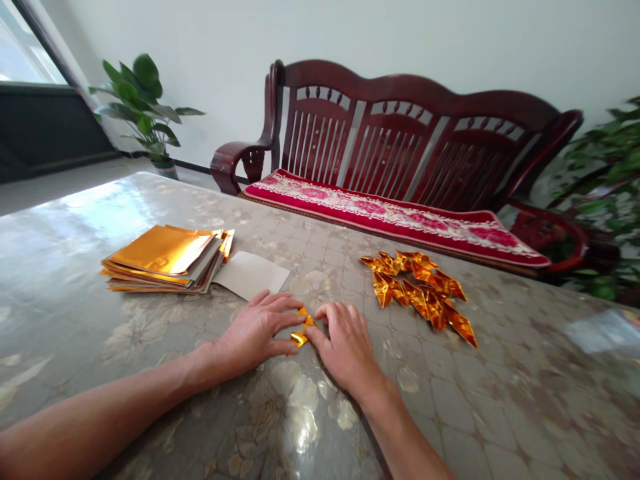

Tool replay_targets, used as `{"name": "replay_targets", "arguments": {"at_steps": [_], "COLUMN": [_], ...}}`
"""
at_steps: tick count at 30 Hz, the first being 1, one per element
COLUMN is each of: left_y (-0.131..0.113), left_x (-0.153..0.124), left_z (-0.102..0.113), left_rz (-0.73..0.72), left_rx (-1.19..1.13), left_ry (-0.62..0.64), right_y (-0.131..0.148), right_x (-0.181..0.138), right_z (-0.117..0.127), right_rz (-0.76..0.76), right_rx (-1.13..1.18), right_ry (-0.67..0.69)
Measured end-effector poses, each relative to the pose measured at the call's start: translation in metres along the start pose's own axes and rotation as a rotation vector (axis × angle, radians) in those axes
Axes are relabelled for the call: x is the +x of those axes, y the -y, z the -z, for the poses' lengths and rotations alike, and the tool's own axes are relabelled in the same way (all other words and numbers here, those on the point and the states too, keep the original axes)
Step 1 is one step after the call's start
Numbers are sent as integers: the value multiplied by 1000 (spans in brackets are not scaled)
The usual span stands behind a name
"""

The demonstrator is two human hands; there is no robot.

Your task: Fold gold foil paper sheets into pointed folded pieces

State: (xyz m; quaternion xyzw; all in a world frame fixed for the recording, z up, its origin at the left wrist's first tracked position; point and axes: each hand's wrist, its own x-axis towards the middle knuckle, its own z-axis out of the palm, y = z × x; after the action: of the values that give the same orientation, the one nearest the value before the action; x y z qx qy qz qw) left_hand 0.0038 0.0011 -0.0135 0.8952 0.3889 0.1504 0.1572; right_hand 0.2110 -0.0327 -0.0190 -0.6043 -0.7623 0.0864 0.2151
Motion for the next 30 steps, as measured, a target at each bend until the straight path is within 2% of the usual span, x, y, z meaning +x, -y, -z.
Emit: {"name": "replay_targets", "arguments": {"at_steps": [4,11,23,30], "left_y": [1,0,1,1], "left_x": [-1,-2,-3,-4], "left_z": [-1,-1,-3,-4], "left_rz": [-2,12,-28,-30], "left_rx": [-8,-1,52,48], "left_ry": [-6,-6,-11,-25], "right_y": [5,0,13,8], "right_x": [-4,1,-6,-11], "right_z": [-5,-1,5,8], "right_rz": [-14,-9,191,233], "right_rx": [-71,-21,-253,-244], "right_ry": [-46,16,-10,-81]}}
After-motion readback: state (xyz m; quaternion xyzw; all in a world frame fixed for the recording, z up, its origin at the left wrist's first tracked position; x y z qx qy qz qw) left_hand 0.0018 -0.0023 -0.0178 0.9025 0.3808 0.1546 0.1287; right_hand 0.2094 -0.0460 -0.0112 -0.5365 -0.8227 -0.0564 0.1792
